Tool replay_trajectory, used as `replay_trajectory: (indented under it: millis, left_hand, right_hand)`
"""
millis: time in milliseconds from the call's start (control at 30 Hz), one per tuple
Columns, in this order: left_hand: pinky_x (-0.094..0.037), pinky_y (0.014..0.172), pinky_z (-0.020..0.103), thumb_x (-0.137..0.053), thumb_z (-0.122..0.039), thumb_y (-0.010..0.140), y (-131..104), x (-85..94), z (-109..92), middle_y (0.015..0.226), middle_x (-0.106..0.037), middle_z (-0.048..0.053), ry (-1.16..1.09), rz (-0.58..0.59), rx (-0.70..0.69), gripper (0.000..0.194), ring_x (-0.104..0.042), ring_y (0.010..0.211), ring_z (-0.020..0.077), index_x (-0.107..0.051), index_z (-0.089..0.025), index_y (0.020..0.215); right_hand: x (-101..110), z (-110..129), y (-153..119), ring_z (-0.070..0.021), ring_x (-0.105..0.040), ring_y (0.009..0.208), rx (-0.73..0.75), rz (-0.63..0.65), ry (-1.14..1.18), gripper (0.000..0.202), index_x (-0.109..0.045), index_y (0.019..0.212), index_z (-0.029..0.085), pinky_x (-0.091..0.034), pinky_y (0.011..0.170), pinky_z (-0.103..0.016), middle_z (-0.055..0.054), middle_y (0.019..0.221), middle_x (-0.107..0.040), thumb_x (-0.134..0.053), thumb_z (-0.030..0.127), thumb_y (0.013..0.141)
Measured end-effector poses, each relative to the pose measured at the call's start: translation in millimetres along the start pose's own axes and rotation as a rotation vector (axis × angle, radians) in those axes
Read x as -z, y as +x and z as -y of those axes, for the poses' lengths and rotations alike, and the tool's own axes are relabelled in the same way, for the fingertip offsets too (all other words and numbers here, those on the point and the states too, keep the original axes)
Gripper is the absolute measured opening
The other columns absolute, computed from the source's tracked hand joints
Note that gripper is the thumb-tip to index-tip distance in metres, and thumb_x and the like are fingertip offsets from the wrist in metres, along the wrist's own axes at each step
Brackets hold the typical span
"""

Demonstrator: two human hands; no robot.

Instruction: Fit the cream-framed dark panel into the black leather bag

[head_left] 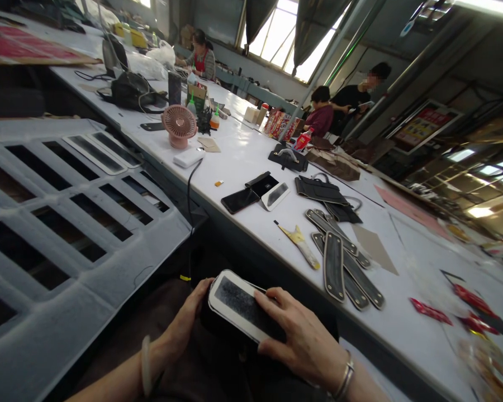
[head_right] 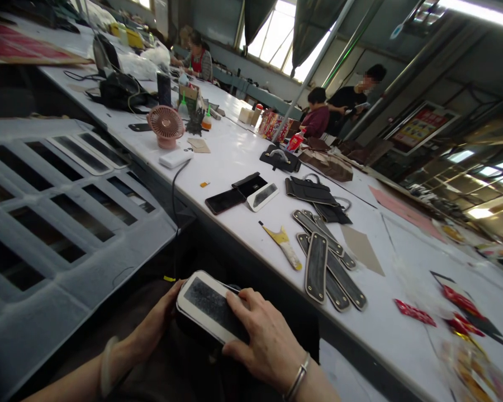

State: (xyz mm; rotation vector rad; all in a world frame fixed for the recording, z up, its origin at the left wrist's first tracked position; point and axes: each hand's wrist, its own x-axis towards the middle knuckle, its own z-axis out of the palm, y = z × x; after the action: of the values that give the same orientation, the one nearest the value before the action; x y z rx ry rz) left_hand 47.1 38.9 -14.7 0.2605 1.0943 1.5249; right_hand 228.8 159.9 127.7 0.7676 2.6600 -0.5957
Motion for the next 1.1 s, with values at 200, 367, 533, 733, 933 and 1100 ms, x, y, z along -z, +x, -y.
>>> replay_trajectory:
  millis: [200, 367, 533, 733, 933, 1100]
  left_hand:
    - [-0.033, 0.108, 0.037, -0.045, -0.049, 0.092, 2.3, 1.6, 3.3, 0.118, -0.065, 0.003, -0.075, 0.041, 0.001, 0.041, -0.048, 0.124, 0.0259, -0.064, -0.020, 0.113]
    - [-0.035, 0.107, 0.036, -0.047, -0.047, 0.091, 2.3, 2.4, 4.7, 0.119, -0.065, 0.002, -0.079, 0.043, -0.023, 0.038, -0.050, 0.121, 0.0246, -0.063, -0.022, 0.115]
    - [-0.031, 0.110, 0.033, -0.046, -0.045, 0.093, 2.5, 1.6, 4.8, 0.126, -0.061, 0.001, -0.106, 0.044, -0.039, 0.037, -0.049, 0.122, 0.0216, -0.064, -0.022, 0.115]
    - [-0.033, 0.107, 0.034, -0.047, -0.045, 0.092, -0.7, -2.9, 1.0, 0.112, -0.066, 0.002, -0.151, 0.026, -0.017, 0.037, -0.050, 0.119, 0.0234, -0.066, -0.020, 0.111]
    - [-0.039, 0.101, 0.035, -0.052, -0.045, 0.088, -4.3, -8.0, -6.7, 0.104, -0.068, 0.003, -0.175, 0.018, -0.009, 0.035, -0.054, 0.113, 0.0250, -0.067, -0.020, 0.107]
    - [-0.041, 0.099, 0.033, -0.051, -0.044, 0.090, -0.7, -3.9, -5.6, 0.104, -0.069, 0.002, -0.221, 0.042, 0.072, 0.035, -0.055, 0.112, 0.0233, -0.067, -0.020, 0.110]
  right_hand:
    - [-2.4, -10.4, -5.6, -0.0247, -0.045, 0.119, 0.058, -0.010, -0.013, 0.062, -0.038, 0.142, 0.030, -0.036, 0.105, -0.041, -0.006, 0.136, -0.044, -0.059, 0.036, 0.084]
    - [-2.8, -8.9, -3.2, -0.0265, -0.045, 0.117, 0.052, -0.018, -0.024, 0.060, -0.039, 0.141, 0.029, -0.038, 0.102, -0.044, -0.007, 0.135, -0.044, -0.057, 0.030, 0.084]
    - [-2.9, -5.0, 1.3, -0.0265, -0.047, 0.110, 0.049, -0.040, -0.047, 0.062, -0.042, 0.138, 0.030, -0.040, 0.098, -0.045, -0.007, 0.131, -0.047, -0.061, 0.023, 0.080]
    - [-8.5, -1.0, 5.5, -0.0259, -0.045, 0.111, 0.072, -0.049, -0.029, 0.062, -0.042, 0.138, 0.027, -0.038, 0.100, -0.045, -0.005, 0.133, -0.046, -0.059, 0.020, 0.078]
    - [-20.5, 7.9, 8.9, -0.0240, -0.043, 0.113, 0.101, -0.175, 0.013, 0.036, -0.052, 0.124, 0.022, -0.037, 0.097, -0.043, -0.005, 0.130, -0.049, -0.051, 0.020, 0.087]
    - [-36.7, 12.0, 16.0, -0.0237, -0.046, 0.108, 0.086, -0.297, 0.146, 0.023, -0.056, 0.111, 0.017, -0.038, 0.097, -0.045, -0.009, 0.121, -0.052, -0.050, 0.014, 0.088]
